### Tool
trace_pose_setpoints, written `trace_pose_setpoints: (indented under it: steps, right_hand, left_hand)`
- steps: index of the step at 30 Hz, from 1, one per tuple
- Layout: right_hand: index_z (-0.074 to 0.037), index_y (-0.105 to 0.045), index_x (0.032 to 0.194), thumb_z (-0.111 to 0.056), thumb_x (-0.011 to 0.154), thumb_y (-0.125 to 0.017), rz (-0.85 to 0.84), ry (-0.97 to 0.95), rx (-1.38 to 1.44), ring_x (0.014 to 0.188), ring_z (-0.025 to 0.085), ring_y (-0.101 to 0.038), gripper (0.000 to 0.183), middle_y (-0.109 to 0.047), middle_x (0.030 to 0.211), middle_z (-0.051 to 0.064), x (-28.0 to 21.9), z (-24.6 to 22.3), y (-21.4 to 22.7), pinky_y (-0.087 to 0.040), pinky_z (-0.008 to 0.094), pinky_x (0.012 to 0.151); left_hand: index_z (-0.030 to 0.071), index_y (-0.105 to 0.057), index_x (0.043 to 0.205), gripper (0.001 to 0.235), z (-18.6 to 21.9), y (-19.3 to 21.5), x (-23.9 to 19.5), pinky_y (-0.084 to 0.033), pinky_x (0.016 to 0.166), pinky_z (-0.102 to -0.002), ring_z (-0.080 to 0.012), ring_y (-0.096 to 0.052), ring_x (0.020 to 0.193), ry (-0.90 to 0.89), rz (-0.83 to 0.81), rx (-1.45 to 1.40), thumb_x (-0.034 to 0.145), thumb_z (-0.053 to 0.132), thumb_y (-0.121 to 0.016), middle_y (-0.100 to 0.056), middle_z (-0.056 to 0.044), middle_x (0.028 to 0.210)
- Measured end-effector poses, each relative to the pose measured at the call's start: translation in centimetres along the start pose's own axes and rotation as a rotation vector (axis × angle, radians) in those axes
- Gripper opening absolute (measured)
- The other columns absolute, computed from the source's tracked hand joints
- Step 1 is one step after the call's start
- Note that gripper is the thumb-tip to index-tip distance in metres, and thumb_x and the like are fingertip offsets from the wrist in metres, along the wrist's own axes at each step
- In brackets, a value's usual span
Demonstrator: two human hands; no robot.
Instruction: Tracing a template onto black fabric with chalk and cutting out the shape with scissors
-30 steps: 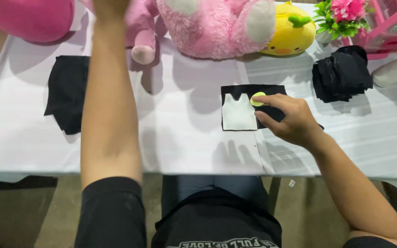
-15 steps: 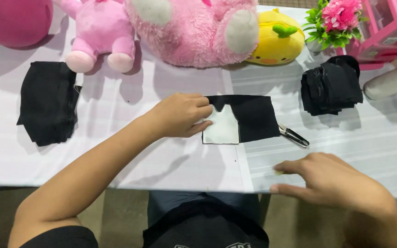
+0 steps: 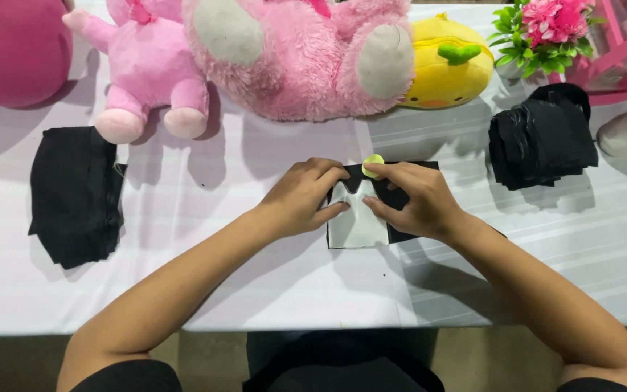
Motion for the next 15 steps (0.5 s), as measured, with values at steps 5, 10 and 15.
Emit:
trace_pose_setpoints:
  steps: [5,10,15]
  right_hand:
    - [-0.002,-0.069,0.129,-0.013,0.078,-0.085,-0.128,-0.040,0.066,0.089,0.034,-0.073,0.054,-0.076,0.098,0.015,0.1,0.4,-1.3,-0.061,0.039,0.073]
    - [-0.002,-0.067,0.130,-0.025,0.074,-0.089,-0.234,-0.036,0.058,0.098,0.040,-0.071,0.064,-0.077,0.103,0.017,-0.2,0.2,-1.6,-0.058,0.048,0.083]
    - [-0.005,-0.066,0.133,-0.032,0.072,-0.091,-0.240,-0.045,-0.003,0.106,0.040,-0.070,0.071,-0.077,0.108,0.015,-0.9,1.2,-1.6,-0.055,0.048,0.088]
  left_hand:
    - [0.006,-0.041,0.144,0.071,1.2,1.1,-1.3,-0.037,0.111,-0.055,-0.0392,-0.048,0.137,0.104,-0.052,0.014,0.090,0.042,-0.070,-0.052,-0.022,0.139]
    - [0.004,-0.033,0.152,0.091,1.6,0.8,-2.0,-0.023,0.117,-0.062,-0.0377,-0.039,0.145,0.132,-0.144,0.022,0.086,0.052,-0.074,-0.046,-0.022,0.148]
    - [0.001,-0.038,0.150,0.093,1.2,0.3,-2.4,-0.018,0.118,-0.065,-0.0348,-0.038,0.146,0.109,-0.088,0.062,0.085,0.056,-0.073,-0.046,-0.022,0.150]
Point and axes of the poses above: each hand's wrist, its own x-axis towards the middle knuckle, its own y-axis out of the back of the hand, z = x × y, the point moved 7 cm from there along x, towards the middle knuckle
